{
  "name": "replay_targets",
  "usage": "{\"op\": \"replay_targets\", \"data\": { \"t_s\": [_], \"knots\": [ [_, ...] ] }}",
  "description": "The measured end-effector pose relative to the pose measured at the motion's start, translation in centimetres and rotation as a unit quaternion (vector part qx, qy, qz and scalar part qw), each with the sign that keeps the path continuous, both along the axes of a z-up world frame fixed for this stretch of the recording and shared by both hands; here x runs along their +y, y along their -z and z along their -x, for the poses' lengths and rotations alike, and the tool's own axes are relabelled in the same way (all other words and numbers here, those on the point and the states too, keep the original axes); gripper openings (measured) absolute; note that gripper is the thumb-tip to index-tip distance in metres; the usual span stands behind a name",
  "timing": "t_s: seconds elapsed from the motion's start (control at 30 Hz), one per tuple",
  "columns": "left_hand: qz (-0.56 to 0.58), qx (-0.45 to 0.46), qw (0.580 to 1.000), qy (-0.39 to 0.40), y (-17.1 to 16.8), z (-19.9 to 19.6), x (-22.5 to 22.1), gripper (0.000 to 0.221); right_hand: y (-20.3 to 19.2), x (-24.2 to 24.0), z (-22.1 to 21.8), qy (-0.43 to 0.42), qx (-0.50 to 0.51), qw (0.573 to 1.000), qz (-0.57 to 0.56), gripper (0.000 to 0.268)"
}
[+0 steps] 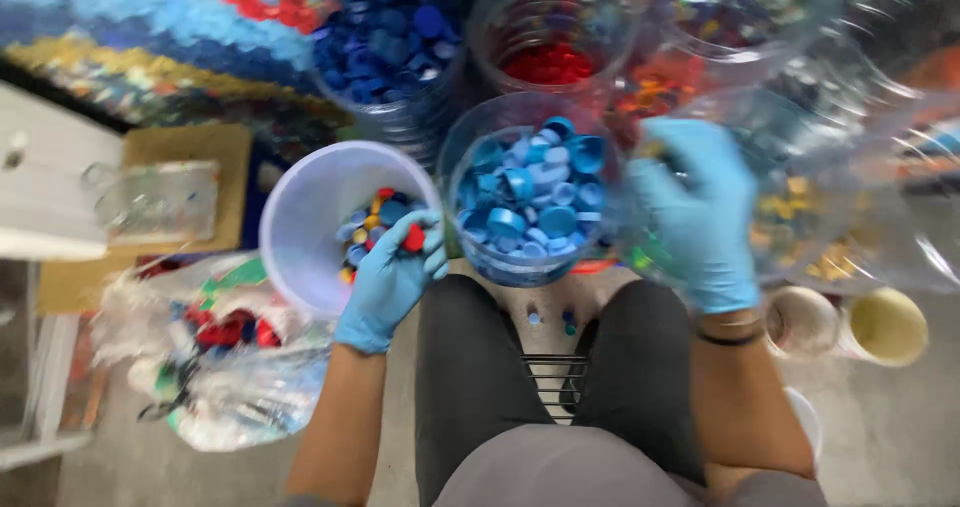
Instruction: Sorting plastic bottle caps by color into different containers
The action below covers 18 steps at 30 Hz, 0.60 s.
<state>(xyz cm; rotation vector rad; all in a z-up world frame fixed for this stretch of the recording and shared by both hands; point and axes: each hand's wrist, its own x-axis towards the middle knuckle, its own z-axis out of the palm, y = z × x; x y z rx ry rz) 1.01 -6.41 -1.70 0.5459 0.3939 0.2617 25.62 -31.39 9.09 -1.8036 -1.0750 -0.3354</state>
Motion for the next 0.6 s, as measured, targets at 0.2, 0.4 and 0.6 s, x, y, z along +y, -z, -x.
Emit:
{"op": "replay_targets", "data": {
  "t_s": [0.2, 0.4, 0.6],
  "knots": [
    [-0.034, -0.04, 0.996, 0.069, -1.5, -0.6, -1.8, 0.037, 7.5, -18.6, -11.4, 0.227, -0.021, 0.974, 0.016, 0.036],
    [-0.015, -0.023, 0.997, 0.069, -2.0, -2.3, -3.7, 0.035, 11.1, -30.2, -17.9, 0.336, -0.087, 0.931, 0.112, 0.033],
    [-0.06, -0.011, 0.988, 0.142, -3.7, -4.2, -6.9, 0.049, 14.6, -33.0, -23.0, 0.363, -0.101, 0.916, 0.139, 0.025]
  ]
}}
